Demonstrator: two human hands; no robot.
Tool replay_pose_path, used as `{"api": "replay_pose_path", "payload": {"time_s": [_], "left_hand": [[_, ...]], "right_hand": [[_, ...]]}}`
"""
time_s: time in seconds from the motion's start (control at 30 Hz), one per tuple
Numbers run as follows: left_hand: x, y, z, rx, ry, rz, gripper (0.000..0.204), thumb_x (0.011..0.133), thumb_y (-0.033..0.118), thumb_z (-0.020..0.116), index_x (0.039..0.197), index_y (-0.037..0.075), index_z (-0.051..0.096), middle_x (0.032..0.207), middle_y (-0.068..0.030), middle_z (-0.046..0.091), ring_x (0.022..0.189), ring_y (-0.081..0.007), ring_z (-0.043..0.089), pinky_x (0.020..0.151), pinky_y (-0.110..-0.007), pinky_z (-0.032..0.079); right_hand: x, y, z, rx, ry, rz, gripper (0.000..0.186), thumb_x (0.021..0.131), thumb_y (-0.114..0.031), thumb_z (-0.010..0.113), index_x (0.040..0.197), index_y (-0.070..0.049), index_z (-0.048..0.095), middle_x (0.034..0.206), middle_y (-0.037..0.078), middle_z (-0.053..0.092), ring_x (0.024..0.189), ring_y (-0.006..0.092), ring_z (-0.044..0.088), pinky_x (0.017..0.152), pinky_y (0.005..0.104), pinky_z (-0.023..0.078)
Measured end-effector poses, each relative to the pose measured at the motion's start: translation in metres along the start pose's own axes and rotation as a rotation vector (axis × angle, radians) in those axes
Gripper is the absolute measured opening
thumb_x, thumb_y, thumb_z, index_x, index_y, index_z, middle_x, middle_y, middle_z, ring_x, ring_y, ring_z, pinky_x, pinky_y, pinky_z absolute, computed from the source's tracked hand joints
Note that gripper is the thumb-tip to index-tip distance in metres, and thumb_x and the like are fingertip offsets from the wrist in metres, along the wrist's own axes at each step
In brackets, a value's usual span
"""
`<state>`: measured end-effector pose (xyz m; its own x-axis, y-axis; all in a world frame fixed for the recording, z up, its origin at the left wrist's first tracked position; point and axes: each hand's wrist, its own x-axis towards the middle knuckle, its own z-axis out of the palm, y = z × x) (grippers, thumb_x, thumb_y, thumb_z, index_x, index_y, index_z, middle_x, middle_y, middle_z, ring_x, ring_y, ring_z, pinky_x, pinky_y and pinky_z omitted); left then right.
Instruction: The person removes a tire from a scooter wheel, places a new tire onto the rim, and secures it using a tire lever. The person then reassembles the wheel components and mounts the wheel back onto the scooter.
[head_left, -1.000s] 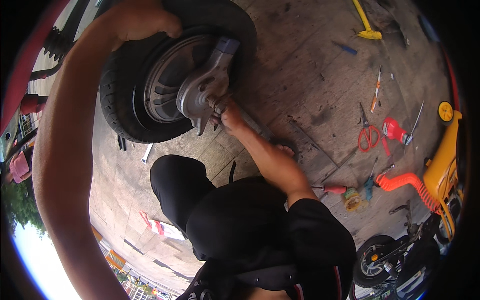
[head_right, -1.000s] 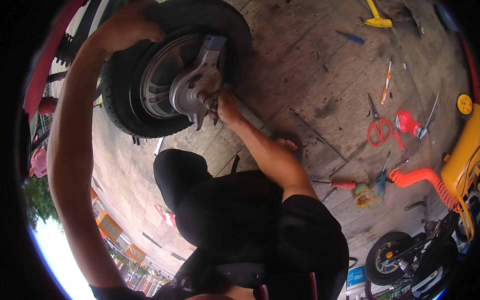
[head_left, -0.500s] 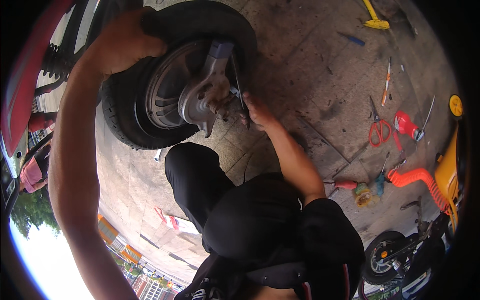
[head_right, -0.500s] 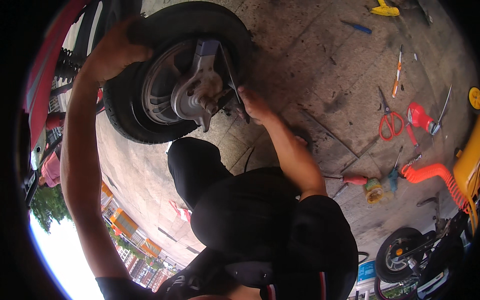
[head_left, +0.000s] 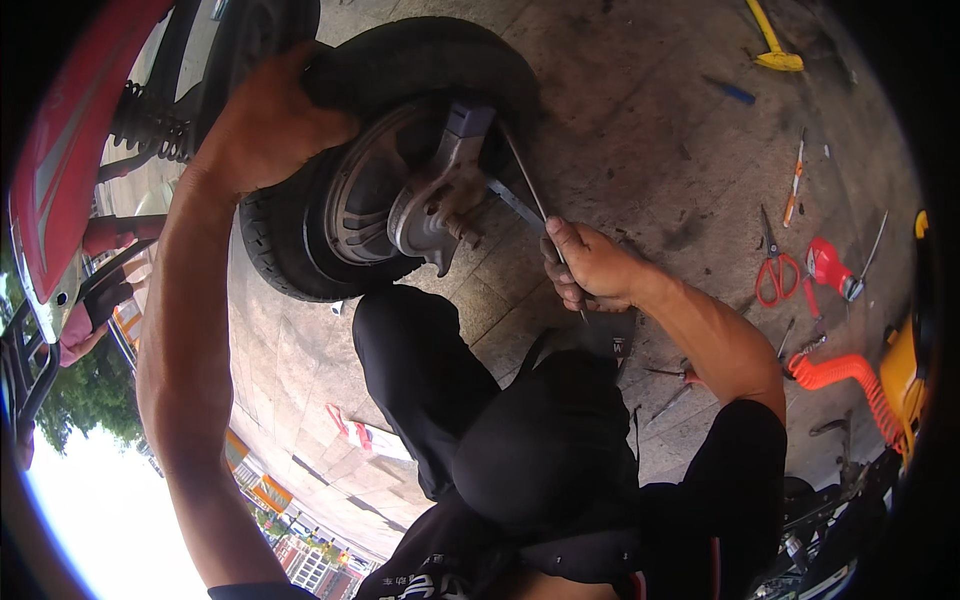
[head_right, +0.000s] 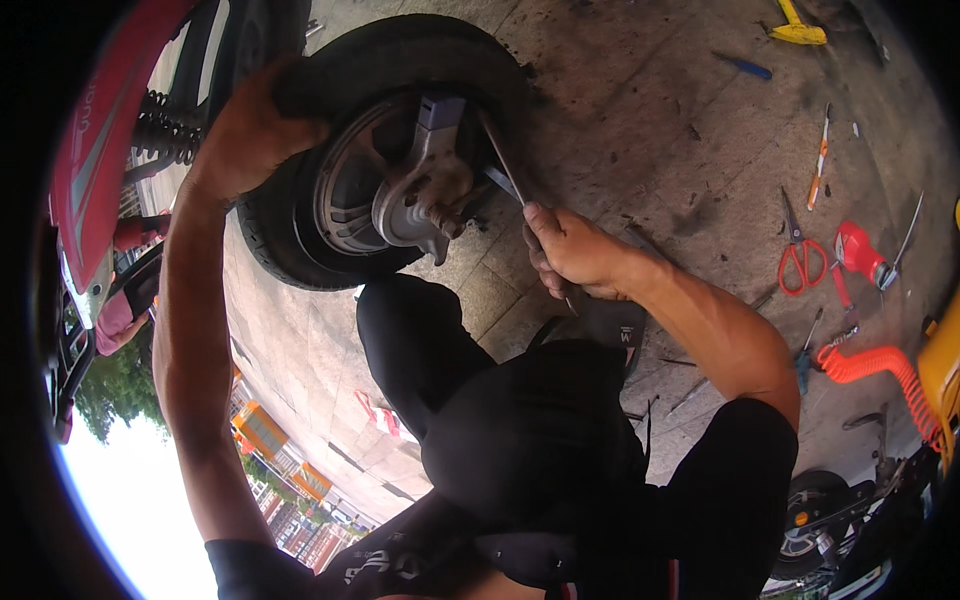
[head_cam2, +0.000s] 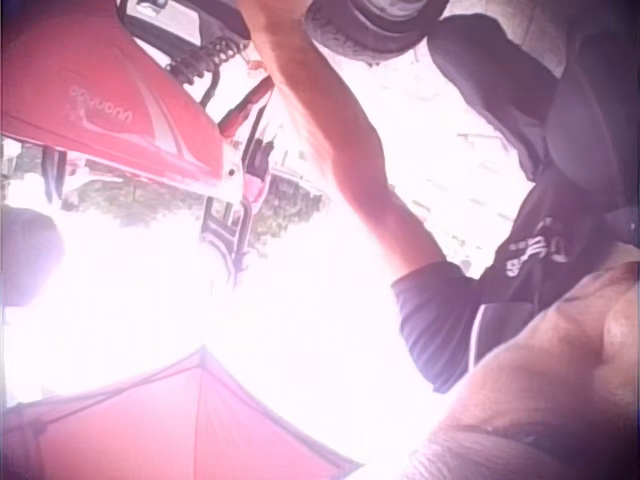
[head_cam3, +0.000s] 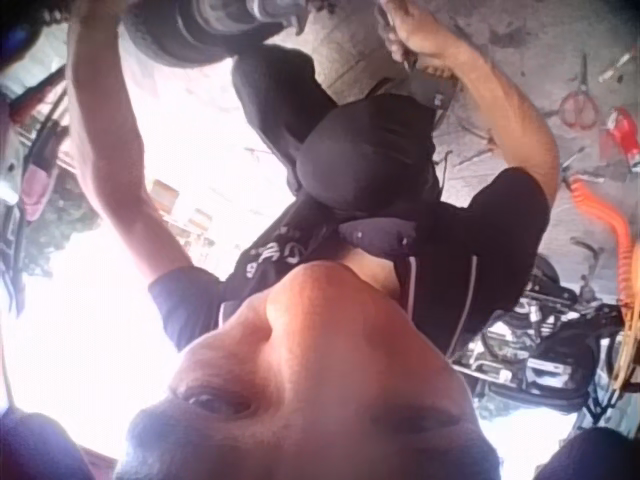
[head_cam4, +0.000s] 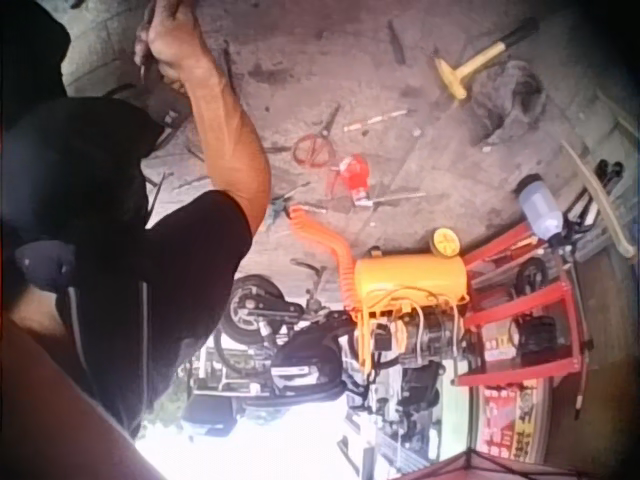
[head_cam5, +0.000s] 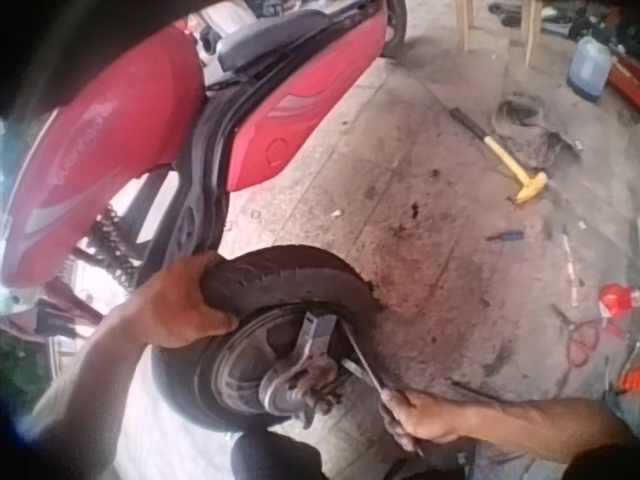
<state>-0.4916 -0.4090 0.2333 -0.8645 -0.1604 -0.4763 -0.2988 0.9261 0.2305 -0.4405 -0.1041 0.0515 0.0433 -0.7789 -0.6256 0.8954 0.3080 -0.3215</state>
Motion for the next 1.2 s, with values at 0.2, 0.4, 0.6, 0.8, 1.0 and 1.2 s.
{"api": "replay_pose_path", "payload": {"time_s": [0.2,0.4,0.6,0.8,1.0,1.2], "left_hand": [[-0.006,-0.002,0.002,-0.031,0.045,0.040,0.059,0.067,0.026,0.075,0.112,-0.007,0.059,0.091,-0.0252,0.066,0.088,-0.0329,0.066,0.082,-0.038,0.050],[-0.001,-0.007,0.000,-0.036,0.017,0.040,0.063,0.067,0.027,0.076,0.116,-0.007,0.058,0.093,-0.0255,0.067,0.090,-0.0335,0.066,0.083,-0.038,0.050],[-0.003,-0.006,0.000,0.020,0.011,0.008,0.071,0.066,0.027,0.078,0.123,-0.009,0.054,0.099,-0.0252,0.066,0.094,-0.0324,0.066,0.088,-0.036,0.049],[-0.002,-0.005,-0.002,0.045,0.005,-0.028,0.082,0.066,0.027,0.080,0.132,-0.008,0.049,0.111,-0.0249,0.066,0.106,-0.0311,0.064,0.097,-0.034,0.046],[-0.002,-0.009,-0.001,0.004,-0.019,0.002,0.077,0.066,0.027,0.078,0.128,-0.010,0.051,0.103,-0.0257,0.066,0.100,-0.0316,0.065,0.091,-0.036,0.048],[-0.002,-0.005,0.004,0.006,0.082,0.054,0.066,0.066,0.027,0.074,0.117,-0.011,0.056,0.089,-0.0250,0.067,0.087,-0.0306,0.067,0.080,-0.037,0.051]], "right_hand": [[0.043,0.051,0.024,0.034,0.127,-0.291,0.044,0.103,-0.049,0.036,0.077,-0.013,0.039,0.056,-0.003,0.035,0.041,0.0086,0.037,0.038,0.0260,0.034],[0.117,0.087,0.014,-0.423,0.514,-0.796,0.030,0.102,-0.030,0.043,0.092,-0.003,0.051,0.072,0.016,0.052,0.065,0.0337,0.053,0.056,0.0402,0.043],[0.125,0.055,0.009,-0.653,0.583,-0.927,0.021,0.098,-0.021,0.052,0.101,-0.001,0.057,0.076,0.021,0.061,0.072,0.0419,0.062,0.059,0.0435,0.046],[0.113,0.067,0.031,-0.491,0.638,-0.947,0.020,0.098,-0.022,0.053,0.096,-0.002,0.056,0.070,0.020,0.059,0.064,0.0395,0.060,0.056,0.0419,0.045],[0.113,0.057,0.023,-0.580,0.766,-1.020,0.021,0.098,-0.023,0.054,0.095,-0.002,0.057,0.069,0.019,0.059,0.063,0.0403,0.060,0.054,0.0419,0.044],[0.099,0.070,0.042,-0.270,0.494,-0.673,0.027,0.100,-0.027,0.053,0.097,-0.001,0.060,0.066,0.012,0.056,0.059,0.0227,0.053,0.055,0.0358,0.042]]}}
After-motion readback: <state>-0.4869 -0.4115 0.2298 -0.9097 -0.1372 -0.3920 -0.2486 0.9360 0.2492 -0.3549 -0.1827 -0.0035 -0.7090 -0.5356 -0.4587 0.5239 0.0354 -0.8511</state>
